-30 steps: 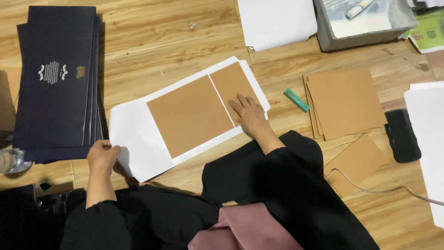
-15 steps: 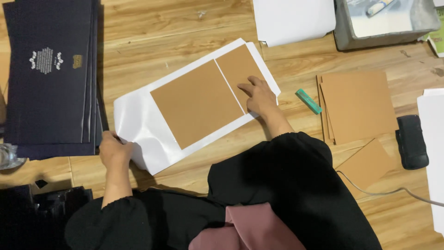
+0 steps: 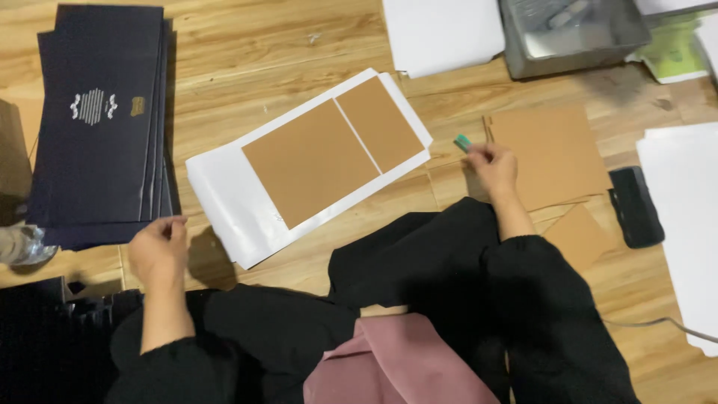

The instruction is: The person places brown cardboard sheets onto a white backing sheet, aligns them, and uses a green tool to press along the edges. The person repeats this process with additional cardboard pieces, smoothing the surfaces and ensuring alignment.

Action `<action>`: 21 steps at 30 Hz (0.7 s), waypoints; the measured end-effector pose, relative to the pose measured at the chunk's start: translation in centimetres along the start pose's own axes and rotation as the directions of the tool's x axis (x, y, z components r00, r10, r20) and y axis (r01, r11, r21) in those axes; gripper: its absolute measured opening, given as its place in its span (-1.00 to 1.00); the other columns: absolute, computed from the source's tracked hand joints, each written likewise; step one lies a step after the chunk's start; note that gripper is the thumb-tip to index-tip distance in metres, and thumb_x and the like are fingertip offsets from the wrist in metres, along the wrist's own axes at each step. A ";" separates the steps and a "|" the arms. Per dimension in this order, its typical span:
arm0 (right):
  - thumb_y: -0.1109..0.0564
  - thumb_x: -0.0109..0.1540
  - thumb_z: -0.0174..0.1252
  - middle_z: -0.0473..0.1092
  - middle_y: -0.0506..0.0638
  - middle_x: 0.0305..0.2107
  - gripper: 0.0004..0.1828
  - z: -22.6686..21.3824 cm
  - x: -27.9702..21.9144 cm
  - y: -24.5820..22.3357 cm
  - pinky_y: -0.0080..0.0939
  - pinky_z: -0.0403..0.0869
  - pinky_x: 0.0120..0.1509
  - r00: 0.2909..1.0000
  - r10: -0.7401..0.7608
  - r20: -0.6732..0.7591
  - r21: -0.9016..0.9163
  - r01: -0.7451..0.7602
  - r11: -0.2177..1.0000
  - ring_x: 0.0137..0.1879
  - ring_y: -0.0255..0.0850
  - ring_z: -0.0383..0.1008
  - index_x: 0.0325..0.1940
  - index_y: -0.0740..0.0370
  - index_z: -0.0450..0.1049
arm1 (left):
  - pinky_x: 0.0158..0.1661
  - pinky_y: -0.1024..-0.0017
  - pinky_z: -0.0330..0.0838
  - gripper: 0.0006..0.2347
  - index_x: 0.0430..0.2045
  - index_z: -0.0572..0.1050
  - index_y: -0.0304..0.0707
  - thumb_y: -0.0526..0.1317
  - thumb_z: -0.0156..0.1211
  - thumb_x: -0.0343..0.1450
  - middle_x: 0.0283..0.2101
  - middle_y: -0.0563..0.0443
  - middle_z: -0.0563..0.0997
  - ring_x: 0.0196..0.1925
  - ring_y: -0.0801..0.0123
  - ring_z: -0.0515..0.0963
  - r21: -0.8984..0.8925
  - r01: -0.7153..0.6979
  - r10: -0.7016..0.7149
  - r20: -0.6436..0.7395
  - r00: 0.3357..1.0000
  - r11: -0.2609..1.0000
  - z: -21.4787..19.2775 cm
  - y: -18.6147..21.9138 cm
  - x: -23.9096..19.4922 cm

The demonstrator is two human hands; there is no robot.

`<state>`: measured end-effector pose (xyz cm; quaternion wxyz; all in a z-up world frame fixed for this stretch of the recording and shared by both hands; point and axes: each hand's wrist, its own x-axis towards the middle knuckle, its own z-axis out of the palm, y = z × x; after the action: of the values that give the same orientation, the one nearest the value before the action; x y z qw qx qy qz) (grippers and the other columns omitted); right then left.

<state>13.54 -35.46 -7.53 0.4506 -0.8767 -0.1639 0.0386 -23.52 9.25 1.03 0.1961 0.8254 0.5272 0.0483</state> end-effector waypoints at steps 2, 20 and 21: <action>0.10 -0.04 0.27 0.46 -0.18 -0.45 -0.90 -0.6 -1.2 -0.6 -0.44 0.31 -0.06 0.998 0.053 -0.042 -0.074 -0.056 0.996 -0.24 -0.38 0.42 -0.45 0.02 0.53 | -0.43 0.27 0.31 -0.85 -0.34 0.57 0.08 -0.17 0.03 0.34 -0.33 0.12 0.58 -0.35 0.25 0.53 -0.033 0.017 -0.015 0.082 0.997 0.999 -1.8 0.4 -0.9; 0.08 0.14 -0.26 0.37 0.25 -0.59 -0.66 -0.6 -4.4 -8.1 0.12 0.30 -0.43 0.986 -0.079 0.145 -0.721 0.160 0.674 -0.44 0.25 0.36 -0.56 0.25 0.37 | -0.39 0.20 0.28 -0.70 -0.42 0.53 -0.15 -0.17 -0.28 0.43 -0.56 -0.03 0.53 -0.37 0.03 0.51 -0.022 -0.251 0.229 -0.342 0.911 0.968 -6.3 -5.3 -4.0; 0.04 0.12 -0.27 0.38 0.22 -0.50 -0.64 -0.9 -4.4 -8.6 0.09 0.31 -0.34 0.979 0.099 0.179 -0.726 0.064 0.685 -0.36 0.21 0.36 -0.48 0.27 0.40 | -0.44 0.28 0.24 -0.59 -0.59 0.48 -0.16 -0.05 -0.32 0.55 -0.64 0.02 0.47 -0.51 0.20 0.45 -0.133 -0.225 0.191 -0.232 0.954 0.965 -6.3 -3.8 -4.5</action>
<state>7.43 -32.91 -0.42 0.0458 -0.9761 -0.2025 0.0644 -30.55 8.34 5.95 0.1959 0.8480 0.4499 0.2002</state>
